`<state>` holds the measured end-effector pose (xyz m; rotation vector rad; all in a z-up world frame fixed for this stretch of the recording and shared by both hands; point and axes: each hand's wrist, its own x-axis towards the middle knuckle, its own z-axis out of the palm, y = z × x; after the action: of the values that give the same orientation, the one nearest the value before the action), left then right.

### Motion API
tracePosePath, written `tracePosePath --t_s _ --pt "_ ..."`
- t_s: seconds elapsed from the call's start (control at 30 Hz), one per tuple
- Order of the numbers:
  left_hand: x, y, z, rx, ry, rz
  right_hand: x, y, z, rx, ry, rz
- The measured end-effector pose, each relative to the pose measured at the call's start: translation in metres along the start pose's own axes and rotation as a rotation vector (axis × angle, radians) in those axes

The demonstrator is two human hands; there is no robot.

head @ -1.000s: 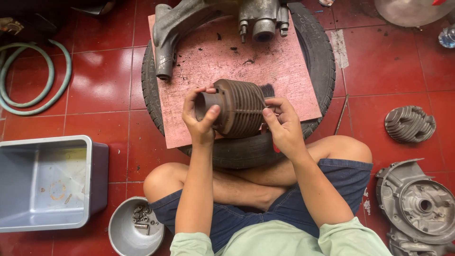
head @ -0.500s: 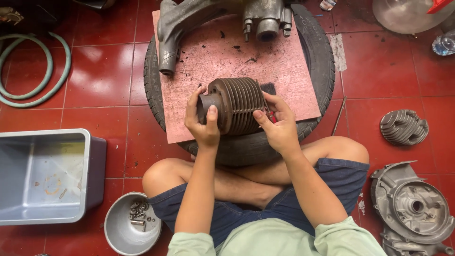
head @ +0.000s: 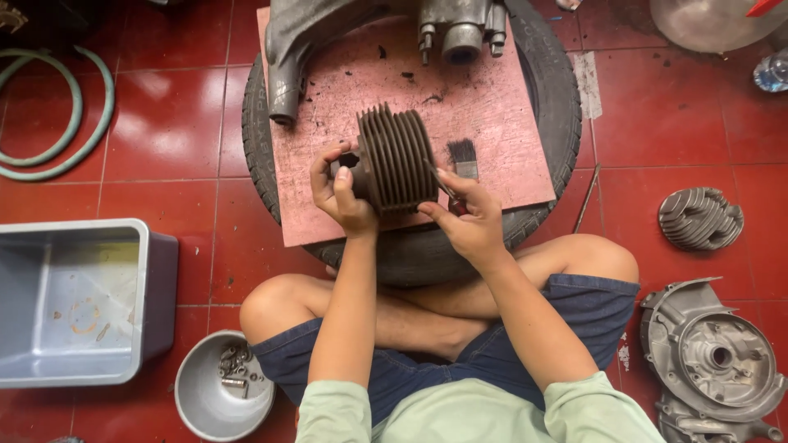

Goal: A person is meticulously cleaning the cooling fins of a motorcycle engine cylinder using a small metal pick and a brush while sitting on the floor.

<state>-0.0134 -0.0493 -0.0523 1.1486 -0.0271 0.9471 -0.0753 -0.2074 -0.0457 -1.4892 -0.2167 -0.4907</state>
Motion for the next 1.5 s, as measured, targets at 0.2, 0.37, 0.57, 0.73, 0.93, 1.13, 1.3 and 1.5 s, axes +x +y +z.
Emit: tracePosePath --t_s 0.2,0.37,0.57,0.73,0.93,1.13,1.3,1.5 --pt "0.007 0.006 -0.024 0.245 -0.203 -0.053 0.021 -0.032 0.009 -0.161 -0.082 0.001" --pt "-0.006 0.006 -0.047 0.476 -0.341 -0.009 0.021 -0.039 -0.002 -0.088 -0.172 0.096" --pt "0.001 0.053 -0.019 0.425 -0.393 -0.060 0.023 -0.037 -0.022 -0.208 -0.174 0.045" --pt "-0.005 0.057 -0.007 0.543 -0.192 -0.200 0.025 -0.067 -0.011 -0.354 -0.188 -0.038" --pt "0.028 0.079 -0.003 0.753 -0.302 -0.362 0.023 -0.067 -0.015 -0.388 -0.131 -0.011" --pt "0.066 0.075 -0.001 0.812 -0.622 -0.788 0.026 -0.052 -0.009 -0.185 -0.111 0.099" --pt "0.069 0.061 0.006 0.772 -0.595 -0.764 0.024 -0.045 0.004 -0.146 -0.201 0.334" --pt "0.059 0.051 -0.002 0.618 -0.495 -0.639 0.024 -0.038 0.000 0.118 -0.216 0.420"
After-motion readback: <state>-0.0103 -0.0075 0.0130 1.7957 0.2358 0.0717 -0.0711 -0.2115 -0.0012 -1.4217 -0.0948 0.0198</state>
